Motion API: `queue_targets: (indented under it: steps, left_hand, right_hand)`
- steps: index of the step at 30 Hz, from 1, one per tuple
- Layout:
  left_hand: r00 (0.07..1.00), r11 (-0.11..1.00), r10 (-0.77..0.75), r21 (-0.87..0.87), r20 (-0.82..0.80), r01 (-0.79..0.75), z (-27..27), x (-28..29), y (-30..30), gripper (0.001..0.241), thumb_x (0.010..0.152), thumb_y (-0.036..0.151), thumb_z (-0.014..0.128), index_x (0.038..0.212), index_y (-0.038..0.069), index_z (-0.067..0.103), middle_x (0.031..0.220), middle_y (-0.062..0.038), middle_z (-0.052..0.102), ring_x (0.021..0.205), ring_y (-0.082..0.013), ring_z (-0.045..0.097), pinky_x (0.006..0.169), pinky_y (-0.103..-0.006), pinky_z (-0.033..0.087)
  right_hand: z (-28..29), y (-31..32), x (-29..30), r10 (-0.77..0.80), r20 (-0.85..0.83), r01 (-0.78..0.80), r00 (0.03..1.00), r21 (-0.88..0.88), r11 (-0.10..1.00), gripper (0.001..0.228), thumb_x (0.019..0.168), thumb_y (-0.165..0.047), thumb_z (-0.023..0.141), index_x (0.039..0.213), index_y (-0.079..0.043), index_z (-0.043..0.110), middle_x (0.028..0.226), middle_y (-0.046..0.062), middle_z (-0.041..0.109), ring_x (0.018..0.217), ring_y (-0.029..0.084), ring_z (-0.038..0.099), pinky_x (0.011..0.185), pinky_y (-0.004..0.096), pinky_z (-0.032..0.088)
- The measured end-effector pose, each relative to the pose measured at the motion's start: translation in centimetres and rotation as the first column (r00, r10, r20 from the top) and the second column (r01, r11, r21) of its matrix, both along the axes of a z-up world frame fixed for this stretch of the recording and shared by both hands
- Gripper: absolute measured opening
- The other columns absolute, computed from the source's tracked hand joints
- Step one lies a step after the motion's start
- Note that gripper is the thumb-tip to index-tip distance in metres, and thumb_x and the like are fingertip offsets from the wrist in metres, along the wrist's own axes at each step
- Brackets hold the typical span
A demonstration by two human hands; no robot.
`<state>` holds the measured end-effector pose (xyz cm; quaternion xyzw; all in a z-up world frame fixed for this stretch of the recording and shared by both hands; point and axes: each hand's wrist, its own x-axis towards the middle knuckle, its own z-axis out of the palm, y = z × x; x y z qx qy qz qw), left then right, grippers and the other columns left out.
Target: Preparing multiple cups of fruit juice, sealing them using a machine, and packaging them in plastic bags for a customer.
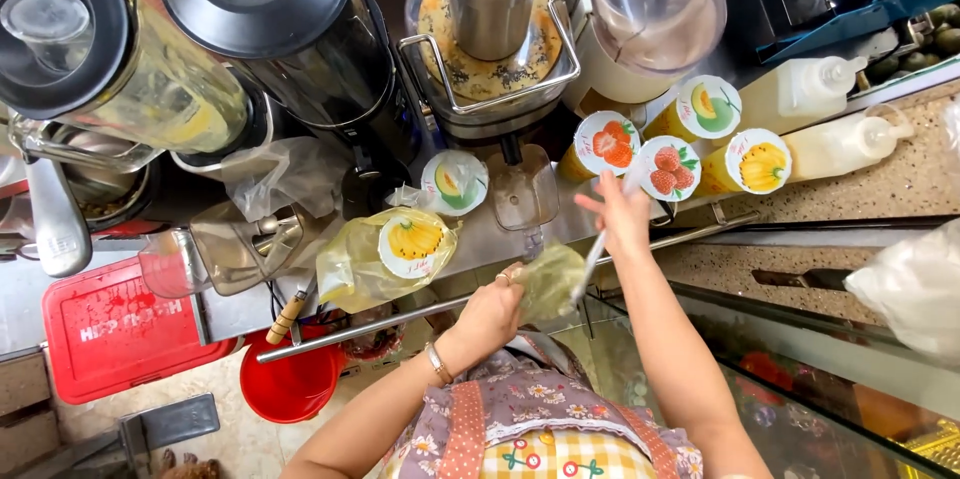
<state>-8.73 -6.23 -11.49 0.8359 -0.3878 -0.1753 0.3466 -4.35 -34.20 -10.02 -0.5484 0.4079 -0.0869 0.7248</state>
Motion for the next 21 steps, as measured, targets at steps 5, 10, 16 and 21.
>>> queue_targets:
  steps: [5, 10, 16, 21]
  left_hand:
    - [0.994, 0.998, 0.035, -0.052, -0.103, -0.041, 2.7, 0.6, 0.6, 0.008, 0.087, 0.005, 0.062, 0.090, -0.002, 0.063, 0.092, -0.030, 0.063, 0.080, -0.0464, 0.065, 0.073, -0.0526, 0.053]
    - [0.996, 0.998, 0.041, -0.035, -0.082, -0.044, 2.7, 0.6, 1.7, 0.006, 0.087, -0.002, 0.059, 0.091, -0.005, 0.061, 0.095, -0.032, 0.063, 0.081, -0.0479, 0.065, 0.072, -0.0537, 0.052]
    - [0.994, 0.985, -0.063, 0.157, -0.086, 0.076, 4.0, 1.6, 1.3, 0.022, 0.071, -0.008, 0.061, 0.093, -0.006, 0.060, 0.098, -0.033, 0.064, 0.085, -0.0470, 0.067, 0.076, -0.0526, 0.055]
    - [0.985, 0.985, -0.170, -0.036, 0.018, 0.170, 3.9, 1.5, -3.1, 0.025, 0.065, -0.008, 0.063, 0.090, -0.008, 0.060, 0.125, -0.038, 0.057, 0.083, -0.0470, 0.068, 0.075, -0.0504, 0.056]
  right_hand:
    - [-2.0, 0.6, 2.8, -0.139, 0.041, 0.139, 0.989, 0.013, 0.990, 0.037, 0.098, -0.018, 0.058, 0.131, -0.006, 0.048, 0.122, 0.015, 0.060, 0.083, 0.028, 0.077, 0.038, 0.025, 0.034]
    - [-1.5, 0.1, 1.8, -0.066, 0.134, 0.067, 0.989, 0.000, 0.998, 0.028, 0.094, -0.001, 0.059, 0.120, 0.009, 0.056, 0.108, 0.017, 0.073, 0.088, 0.027, 0.079, 0.044, 0.023, 0.038]
    - [5.4, -0.7, -5.7, 0.062, 0.178, -0.070, 0.982, 0.041, 0.997, 0.007, 0.097, -0.001, 0.059, 0.100, 0.005, 0.058, 0.095, 0.017, 0.071, 0.081, 0.027, 0.076, 0.044, 0.022, 0.038]
    - [16.5, -2.1, -16.0, 0.135, 0.223, -0.141, 0.965, 0.009, 0.990, 0.004, 0.098, -0.003, 0.059, 0.099, -0.006, 0.057, 0.086, 0.013, 0.067, 0.049, 0.005, 0.046, 0.041, 0.019, 0.031]
